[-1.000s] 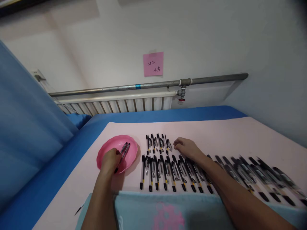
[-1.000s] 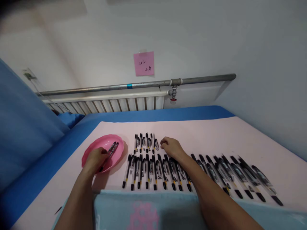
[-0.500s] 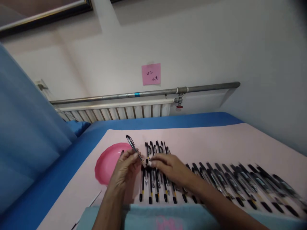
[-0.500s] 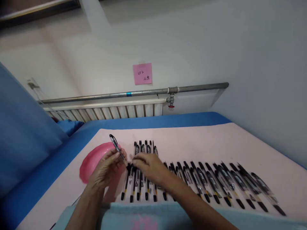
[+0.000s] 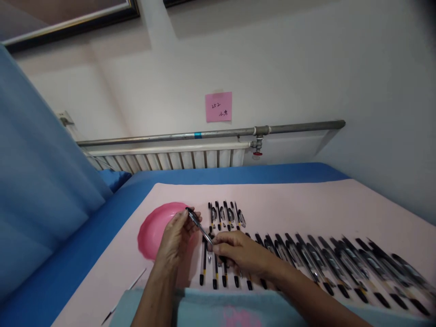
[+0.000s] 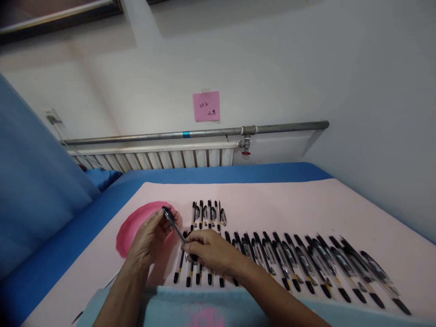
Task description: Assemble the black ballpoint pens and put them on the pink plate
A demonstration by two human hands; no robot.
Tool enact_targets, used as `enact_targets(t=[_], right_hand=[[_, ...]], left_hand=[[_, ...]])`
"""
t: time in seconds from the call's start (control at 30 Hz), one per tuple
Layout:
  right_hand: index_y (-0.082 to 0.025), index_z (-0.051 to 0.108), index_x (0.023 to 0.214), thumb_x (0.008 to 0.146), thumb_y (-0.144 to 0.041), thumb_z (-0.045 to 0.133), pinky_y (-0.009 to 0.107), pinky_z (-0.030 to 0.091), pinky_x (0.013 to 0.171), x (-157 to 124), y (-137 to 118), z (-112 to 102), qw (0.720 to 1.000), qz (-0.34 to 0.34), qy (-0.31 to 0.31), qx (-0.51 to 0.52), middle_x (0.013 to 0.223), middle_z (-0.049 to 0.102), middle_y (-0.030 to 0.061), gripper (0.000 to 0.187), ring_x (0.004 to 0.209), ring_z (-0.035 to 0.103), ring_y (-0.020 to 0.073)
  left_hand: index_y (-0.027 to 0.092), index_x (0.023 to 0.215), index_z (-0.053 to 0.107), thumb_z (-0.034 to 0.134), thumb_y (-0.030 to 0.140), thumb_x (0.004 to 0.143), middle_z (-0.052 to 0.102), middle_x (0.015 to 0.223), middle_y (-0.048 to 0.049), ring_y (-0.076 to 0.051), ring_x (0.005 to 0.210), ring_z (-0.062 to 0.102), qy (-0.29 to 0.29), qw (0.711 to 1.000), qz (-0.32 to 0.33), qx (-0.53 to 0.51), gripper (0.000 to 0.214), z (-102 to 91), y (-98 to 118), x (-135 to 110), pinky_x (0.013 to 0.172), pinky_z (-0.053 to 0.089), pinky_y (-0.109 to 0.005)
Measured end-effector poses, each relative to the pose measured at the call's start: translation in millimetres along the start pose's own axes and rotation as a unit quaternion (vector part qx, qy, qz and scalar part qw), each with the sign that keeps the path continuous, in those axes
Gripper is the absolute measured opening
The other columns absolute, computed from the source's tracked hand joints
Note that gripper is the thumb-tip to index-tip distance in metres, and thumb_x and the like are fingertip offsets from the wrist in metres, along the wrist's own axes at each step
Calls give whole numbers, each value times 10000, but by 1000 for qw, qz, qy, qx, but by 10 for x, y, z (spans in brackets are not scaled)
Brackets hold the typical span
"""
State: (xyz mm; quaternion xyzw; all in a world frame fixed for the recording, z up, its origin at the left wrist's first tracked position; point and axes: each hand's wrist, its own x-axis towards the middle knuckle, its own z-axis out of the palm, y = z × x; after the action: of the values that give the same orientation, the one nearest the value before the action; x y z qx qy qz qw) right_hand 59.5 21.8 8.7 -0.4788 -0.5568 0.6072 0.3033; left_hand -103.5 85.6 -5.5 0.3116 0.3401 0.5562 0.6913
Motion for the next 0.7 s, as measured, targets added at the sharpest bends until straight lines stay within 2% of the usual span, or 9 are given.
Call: enact_targets(t=[0.27, 0.37, 0.47, 0.53, 0.6, 0.7], right_hand=[[-177, 520, 679, 766, -246, 458, 162, 276, 376, -4, -27, 3, 1000, 16, -4, -10, 532, 446, -57, 127, 398, 369, 40], [-174, 542, 719, 763, -262, 479, 152, 285, 387, -3, 11, 10, 999, 26, -5, -24, 586, 492, -45, 116, 426, 396, 36], [-170, 558, 740, 756, -264, 501, 147, 304, 402, -2, 56, 17, 999, 34, -11, -39, 599, 513, -40, 111, 446, 418, 36], [-168, 559, 741, 757, -259, 501, 147, 304, 402, 1, 61, 15, 999, 35, -7, -32, 597, 513, -39, 109, 444, 418, 36], [-167, 549, 731, 756, -256, 500, 148, 289, 391, 6, 44, 10, 999, 36, -1, -19, 593, 509, -40, 105, 429, 406, 31], [-173, 527, 713, 750, -251, 497, 154, 262, 363, 9, -1, 5, 999, 42, 6, -1, 558, 488, -52, 91, 394, 379, 29]], left_hand=[[124, 762, 632, 699, 250, 635, 671, 716, -48, -150, 693, 624, 30, 999, 42, 0, 191, -34, -54, 18, 674, 483, -274], [119, 723, 623, 694, 238, 633, 657, 667, -34, -140, 657, 617, 75, 994, 71, -22, 165, -74, -21, 54, 645, 490, -261], [119, 686, 606, 645, 194, 662, 639, 645, -21, -131, 649, 609, 130, 985, 98, -64, 88, -176, 112, 90, 646, 496, -258], [122, 668, 589, 579, 149, 687, 631, 656, -25, -134, 670, 609, 157, 978, 94, -100, 34, -247, 216, 98, 661, 501, -274], [128, 654, 564, 534, 109, 681, 609, 645, -15, -108, 613, 583, 155, 976, 81, -127, 45, -284, 284, 89, 615, 494, -256], [136, 677, 549, 563, 102, 658, 496, 540, 41, -41, 431, 427, 84, 989, 40, -115, 42, -243, 268, 48, 433, 379, -170]])
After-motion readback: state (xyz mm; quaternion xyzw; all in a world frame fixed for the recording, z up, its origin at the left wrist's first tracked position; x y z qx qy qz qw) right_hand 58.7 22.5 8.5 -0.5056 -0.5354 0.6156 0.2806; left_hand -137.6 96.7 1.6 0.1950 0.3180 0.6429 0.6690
